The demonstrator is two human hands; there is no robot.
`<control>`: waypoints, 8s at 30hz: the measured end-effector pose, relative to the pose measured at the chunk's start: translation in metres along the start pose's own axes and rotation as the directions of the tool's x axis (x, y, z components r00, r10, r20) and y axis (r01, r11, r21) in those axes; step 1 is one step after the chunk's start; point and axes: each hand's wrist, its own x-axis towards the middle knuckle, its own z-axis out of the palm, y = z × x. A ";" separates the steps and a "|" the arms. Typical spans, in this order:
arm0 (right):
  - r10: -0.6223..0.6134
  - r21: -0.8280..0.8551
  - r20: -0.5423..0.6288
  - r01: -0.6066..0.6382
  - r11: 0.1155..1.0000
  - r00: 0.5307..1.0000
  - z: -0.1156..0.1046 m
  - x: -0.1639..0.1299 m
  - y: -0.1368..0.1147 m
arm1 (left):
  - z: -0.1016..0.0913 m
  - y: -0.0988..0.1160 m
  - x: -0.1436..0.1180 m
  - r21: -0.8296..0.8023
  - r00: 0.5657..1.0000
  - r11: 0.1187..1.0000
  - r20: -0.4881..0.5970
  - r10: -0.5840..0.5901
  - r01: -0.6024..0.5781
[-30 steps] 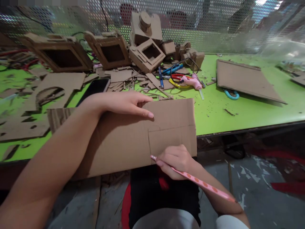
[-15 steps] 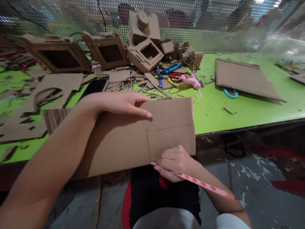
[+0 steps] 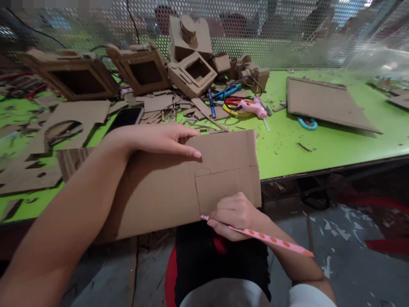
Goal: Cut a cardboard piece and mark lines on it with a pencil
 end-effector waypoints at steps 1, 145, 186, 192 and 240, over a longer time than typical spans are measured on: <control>0.019 -0.006 -0.029 -0.019 1.000 0.999 0.000 0.001 0.000 | 0.000 0.000 0.000 0.000 1.000 1.000 0.003 -0.003 0.003; 0.120 0.039 -0.752 -0.138 0.990 0.648 0.027 -0.007 -0.006 | 0.006 -0.008 0.004 -0.157 0.999 0.988 0.037 0.013 -0.007; 0.280 0.006 -0.888 -0.599 0.801 0.365 0.016 -0.059 0.043 | 0.012 -0.005 0.011 0.238 0.958 0.964 -0.282 -0.050 0.120; 0.094 -0.111 -0.923 -0.493 0.863 0.373 0.023 -0.055 0.055 | 0.014 0.019 -0.002 0.502 0.891 0.834 -0.454 0.028 0.230; 0.741 0.681 -0.668 -0.347 0.645 0.067 0.090 -0.071 0.006 | 0.248 0.106 -0.006 0.247 0.355 0.775 -0.934 0.032 0.581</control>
